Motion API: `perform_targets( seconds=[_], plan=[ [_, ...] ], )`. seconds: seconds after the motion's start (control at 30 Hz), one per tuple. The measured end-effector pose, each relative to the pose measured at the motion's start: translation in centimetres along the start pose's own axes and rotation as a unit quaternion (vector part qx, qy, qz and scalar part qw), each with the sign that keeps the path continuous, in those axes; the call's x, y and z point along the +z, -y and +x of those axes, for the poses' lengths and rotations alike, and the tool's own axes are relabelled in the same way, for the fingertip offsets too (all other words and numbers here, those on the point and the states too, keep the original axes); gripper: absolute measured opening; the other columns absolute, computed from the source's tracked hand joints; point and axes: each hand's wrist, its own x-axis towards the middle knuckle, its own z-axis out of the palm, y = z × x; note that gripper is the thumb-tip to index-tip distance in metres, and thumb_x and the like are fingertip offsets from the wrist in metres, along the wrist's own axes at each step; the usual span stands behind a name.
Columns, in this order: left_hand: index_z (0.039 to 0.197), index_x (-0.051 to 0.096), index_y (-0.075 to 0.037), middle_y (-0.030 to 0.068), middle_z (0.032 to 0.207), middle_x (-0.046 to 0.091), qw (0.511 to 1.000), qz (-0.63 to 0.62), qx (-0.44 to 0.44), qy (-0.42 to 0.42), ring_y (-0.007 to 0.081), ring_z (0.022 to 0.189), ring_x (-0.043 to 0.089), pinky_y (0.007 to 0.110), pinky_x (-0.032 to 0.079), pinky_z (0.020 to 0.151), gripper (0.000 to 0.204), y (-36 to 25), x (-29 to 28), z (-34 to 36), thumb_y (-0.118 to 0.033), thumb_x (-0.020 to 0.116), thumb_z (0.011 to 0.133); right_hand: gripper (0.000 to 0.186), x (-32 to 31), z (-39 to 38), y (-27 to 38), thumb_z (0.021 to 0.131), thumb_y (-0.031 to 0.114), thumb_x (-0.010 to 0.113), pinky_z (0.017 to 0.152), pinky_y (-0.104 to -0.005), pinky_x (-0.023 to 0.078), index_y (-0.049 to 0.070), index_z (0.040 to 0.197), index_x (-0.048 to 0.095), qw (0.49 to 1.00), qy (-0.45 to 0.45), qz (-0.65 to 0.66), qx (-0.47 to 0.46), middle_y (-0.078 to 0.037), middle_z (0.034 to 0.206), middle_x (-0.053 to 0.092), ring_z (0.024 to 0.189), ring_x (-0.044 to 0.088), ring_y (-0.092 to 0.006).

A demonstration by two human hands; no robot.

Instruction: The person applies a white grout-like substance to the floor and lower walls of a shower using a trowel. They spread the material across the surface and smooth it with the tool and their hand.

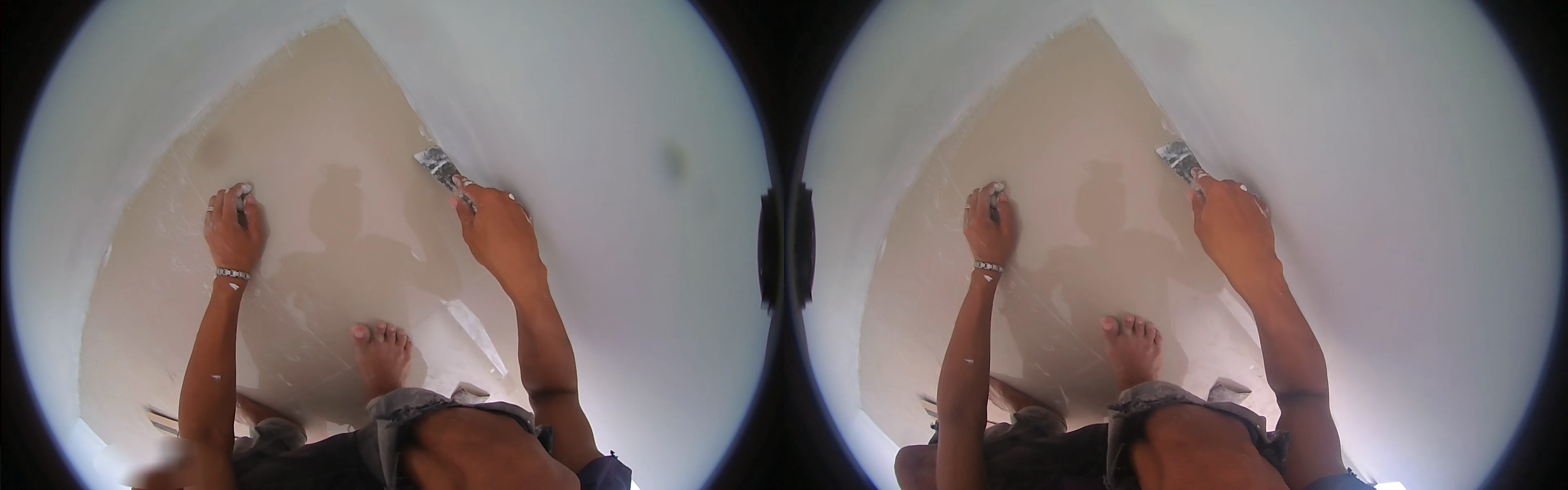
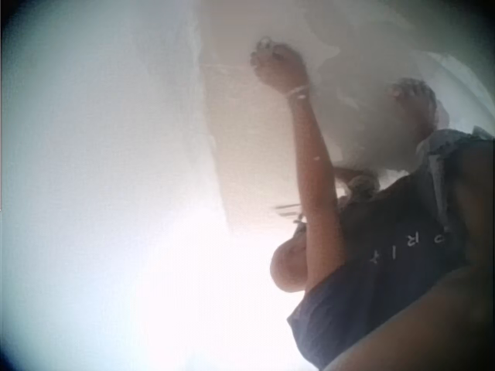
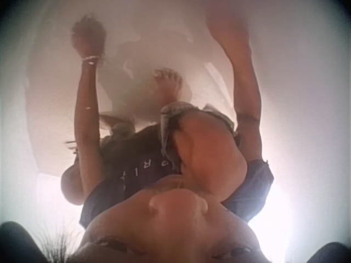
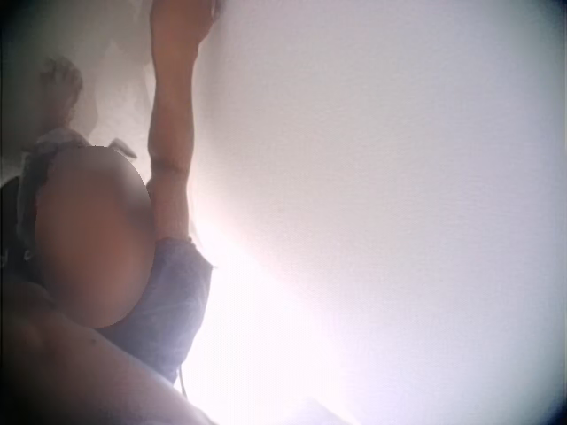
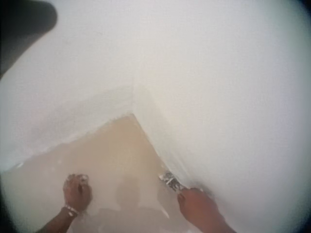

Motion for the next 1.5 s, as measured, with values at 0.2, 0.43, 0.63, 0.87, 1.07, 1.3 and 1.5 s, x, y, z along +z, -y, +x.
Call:
perform_targets(
  seconds=[0.2, 0.43, 0.63, 0.87, 1.07, 1.3, 1.5],
  plan=[
    [0.113, 0.068, -0.003, 0.0166, 0.099, 0.067, 1.000, -0.007, 0.028, -0.009, 0.0401, 0.093, 0.065, 0.050, 0.052, 0.079, 0.020, 0.3, -0.1, -0.2, -0.011, 0.063, 0.096, 0.039, 0.9, 0.0, -0.6, 0.106, 0.026, 0.063, 0.096, -0.0518, 0.054, 0.010, 0.141, 0.068, 0.999, -0.035, 0.010, -0.024, -0.023, 0.100, 0.075, 0.098, 0.071, -0.0420],
    [0.114, 0.068, -0.003, 0.0166, 0.099, 0.067, 1.000, 0.002, 0.008, 0.008, 0.0399, 0.093, 0.065, 0.050, 0.052, 0.080, 0.020, -0.6, -0.2, -1.0, -0.010, 0.063, 0.096, 0.038, 1.5, 0.2, -0.8, 0.106, 0.025, 0.063, 0.096, -0.0516, 0.054, 0.009, 0.140, 0.068, 0.999, -0.037, 0.017, -0.029, -0.023, 0.096, 0.075, 0.097, 0.071, -0.0419],
    [0.114, 0.068, -0.003, 0.0171, 0.099, 0.067, 1.000, 0.002, 0.016, -0.006, 0.0402, 0.093, 0.065, 0.051, 0.052, 0.080, 0.021, -1.3, 0.1, -1.9, -0.010, 0.063, 0.095, 0.038, 2.1, 0.3, -1.2, 0.106, 0.024, 0.062, 0.095, -0.0519, 0.054, 0.006, 0.139, 0.068, 0.996, -0.061, 0.038, -0.052, -0.023, 0.093, 0.075, 0.094, 0.071, -0.0420],
    [0.115, 0.068, -0.003, 0.0175, 0.100, 0.067, 1.000, -0.007, 0.004, 0.013, 0.0410, 0.093, 0.065, 0.052, 0.052, 0.082, 0.022, -1.3, 0.3, -1.8, -0.011, 0.063, 0.095, 0.038, 1.1, 1.1, -0.7, 0.106, 0.025, 0.062, 0.097, -0.0507, 0.054, 0.008, 0.139, 0.069, 1.000, -0.005, 0.020, -0.020, -0.021, 0.099, 0.076, 0.101, 0.071, -0.0403],
    [0.115, 0.067, -0.003, 0.0170, 0.099, 0.067, 1.000, -0.002, 0.007, 0.008, 0.0411, 0.095, 0.065, 0.051, 0.052, 0.082, 0.022, -1.3, 0.6, -2.0, -0.011, 0.063, 0.095, 0.037, 1.9, 1.5, -0.6, 0.106, 0.024, 0.061, 0.098, -0.0520, 0.054, 0.007, 0.137, 0.069, 0.997, -0.050, 0.016, -0.057, -0.022, 0.103, 0.076, 0.103, 0.071, -0.0405],
    [0.115, 0.067, -0.003, 0.0171, 0.100, 0.067, 1.000, 0.005, 0.004, 0.008, 0.0405, 0.095, 0.065, 0.052, 0.052, 0.082, 0.023, -1.2, 0.5, -1.8, -0.012, 0.063, 0.095, 0.037, 1.5, 1.9, 0.0, 0.107, 0.024, 0.059, 0.099, -0.0525, 0.054, 0.006, 0.138, 0.068, 0.999, -0.020, 0.015, -0.031, -0.022, 0.107, 0.076, 0.105, 0.071, -0.0402],
    [0.115, 0.067, -0.004, 0.0167, 0.102, 0.067, 0.999, -0.006, -0.030, 0.043, 0.0404, 0.096, 0.065, 0.052, 0.052, 0.082, 0.022, -1.3, 0.9, -2.1, -0.013, 0.064, 0.095, 0.037, 1.3, 2.1, -0.3, 0.108, 0.024, 0.057, 0.098, -0.0538, 0.053, 0.006, 0.138, 0.067, 1.000, 0.009, 0.010, -0.024, -0.022, 0.109, 0.075, 0.107, 0.071, -0.0412]
  ],
)
